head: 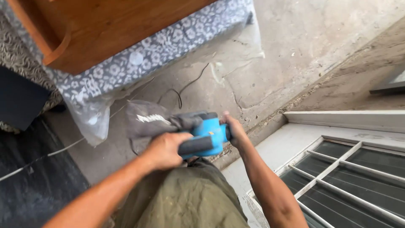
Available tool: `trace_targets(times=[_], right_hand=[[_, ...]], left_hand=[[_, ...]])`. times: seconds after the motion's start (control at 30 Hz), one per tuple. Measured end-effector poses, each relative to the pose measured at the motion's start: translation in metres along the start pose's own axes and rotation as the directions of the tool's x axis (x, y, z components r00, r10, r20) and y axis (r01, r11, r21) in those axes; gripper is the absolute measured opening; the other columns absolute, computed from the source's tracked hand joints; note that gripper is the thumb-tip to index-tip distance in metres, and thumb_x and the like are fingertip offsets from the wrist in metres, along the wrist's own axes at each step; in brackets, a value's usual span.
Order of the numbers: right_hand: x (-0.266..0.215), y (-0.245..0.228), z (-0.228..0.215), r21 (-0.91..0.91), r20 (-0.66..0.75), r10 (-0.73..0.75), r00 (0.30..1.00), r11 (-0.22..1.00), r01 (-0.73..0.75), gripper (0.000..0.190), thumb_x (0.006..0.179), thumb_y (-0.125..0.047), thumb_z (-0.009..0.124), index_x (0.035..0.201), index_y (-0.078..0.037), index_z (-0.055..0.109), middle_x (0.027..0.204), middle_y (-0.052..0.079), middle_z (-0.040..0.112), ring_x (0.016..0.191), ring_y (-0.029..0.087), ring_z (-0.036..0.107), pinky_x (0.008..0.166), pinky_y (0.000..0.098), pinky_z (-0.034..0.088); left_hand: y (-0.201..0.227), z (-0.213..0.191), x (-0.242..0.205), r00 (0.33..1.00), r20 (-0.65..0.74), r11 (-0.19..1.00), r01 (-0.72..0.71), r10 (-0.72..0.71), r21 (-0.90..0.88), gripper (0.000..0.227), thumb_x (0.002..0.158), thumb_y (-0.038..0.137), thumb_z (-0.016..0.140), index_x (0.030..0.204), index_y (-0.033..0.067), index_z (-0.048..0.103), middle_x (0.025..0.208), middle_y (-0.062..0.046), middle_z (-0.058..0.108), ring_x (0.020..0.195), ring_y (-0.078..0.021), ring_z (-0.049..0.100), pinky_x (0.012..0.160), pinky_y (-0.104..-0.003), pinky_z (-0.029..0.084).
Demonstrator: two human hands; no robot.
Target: Sanding the surface of a wooden cabinet using an electric belt sander
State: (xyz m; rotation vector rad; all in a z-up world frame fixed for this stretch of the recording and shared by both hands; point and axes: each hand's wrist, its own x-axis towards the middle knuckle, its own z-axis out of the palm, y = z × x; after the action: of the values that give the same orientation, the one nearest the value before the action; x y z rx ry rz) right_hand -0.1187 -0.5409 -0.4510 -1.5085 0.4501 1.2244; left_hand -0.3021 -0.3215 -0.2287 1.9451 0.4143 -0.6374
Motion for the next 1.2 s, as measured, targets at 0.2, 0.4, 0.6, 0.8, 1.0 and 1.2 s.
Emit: trace_targets(times=[0.2,0.4,0.6,0.8,1.0,1.2], right_hand=[[-0.013,-0.057,0.064,-0.518,-0.069,-0.573,0.817,0.720,0.461,0.024,0.078,-0.038,0.083,0.073,-0.016,0.078,0.061,0.004,0.063,0.061,0.015,0.055,0.053,0.0287,0.040],[-0.117,-0.120,0.122,-0.740,0.094,-0.777,0.622,0.364,0.566,0.019,0.078,-0.030,0.073,0.071,-0.012,0.076,0.056,-0.003,0.066,0.056,0.005,0.053,0.055,0.0296,0.044],[-0.130,-0.142,0.144,-0.170,-0.359,-0.669,0.651,0.733,0.659,0.016,0.085,-0.014,0.070,0.071,-0.005,0.070,0.069,0.005,0.067,0.068,0.012,0.059,0.074,0.0247,0.046],[-0.066,-0.142,0.156,0.185,-0.388,-0.264,0.883,0.916,0.355,0.023,0.088,-0.024,0.077,0.079,-0.014,0.058,0.064,0.005,0.058,0.052,0.016,0.054,0.045,0.0334,0.047],[-0.051,-0.163,0.147,0.141,-0.247,-0.611,0.752,0.746,0.651,0.016,0.082,-0.008,0.076,0.085,-0.007,0.060,0.066,0.020,0.063,0.056,0.028,0.067,0.054,0.0374,0.055],[-0.008,-0.224,0.115,0.366,0.081,-0.737,0.671,0.648,0.668,0.016,0.080,-0.003,0.069,0.079,-0.006,0.054,0.082,0.018,0.062,0.078,0.031,0.070,0.075,0.0405,0.057]], left_hand=[[-0.077,-0.013,0.015,0.975,0.162,0.985,0.160,-0.149,-0.059,0.078,0.053,0.042,0.089,0.121,0.0080,0.073,0.114,-0.024,0.074,0.113,-0.0403,0.069,0.093,-0.052,0.052],[-0.095,0.019,0.013,0.986,0.107,0.981,0.139,-0.125,-0.138,0.070,0.047,0.047,0.086,0.105,0.0169,0.060,0.098,0.002,0.063,0.087,-0.0134,0.058,0.075,-0.029,0.047],[-0.071,0.007,0.021,0.996,-0.038,0.996,0.080,-0.082,-0.049,0.058,0.071,0.040,0.071,0.124,0.0240,0.054,0.112,-0.018,0.069,0.103,-0.0467,0.066,0.084,-0.054,0.054],[-0.102,0.004,0.051,0.870,-0.429,0.928,-0.077,0.241,0.366,0.022,0.077,0.009,0.056,0.099,0.0131,0.059,0.085,-0.013,0.067,0.075,-0.0407,0.069,0.057,-0.056,0.057],[-0.078,-0.005,0.048,0.949,-0.316,0.996,0.035,-0.007,0.084,0.039,0.081,0.007,0.054,0.119,0.0131,0.052,0.094,-0.015,0.067,0.085,-0.0398,0.069,0.073,-0.057,0.058],[-0.030,-0.018,0.091,0.881,-0.470,0.991,0.103,-0.052,0.083,0.040,0.081,0.008,0.054,0.120,0.0137,0.052,0.096,-0.014,0.067,0.086,-0.0396,0.068,0.075,-0.057,0.057]])
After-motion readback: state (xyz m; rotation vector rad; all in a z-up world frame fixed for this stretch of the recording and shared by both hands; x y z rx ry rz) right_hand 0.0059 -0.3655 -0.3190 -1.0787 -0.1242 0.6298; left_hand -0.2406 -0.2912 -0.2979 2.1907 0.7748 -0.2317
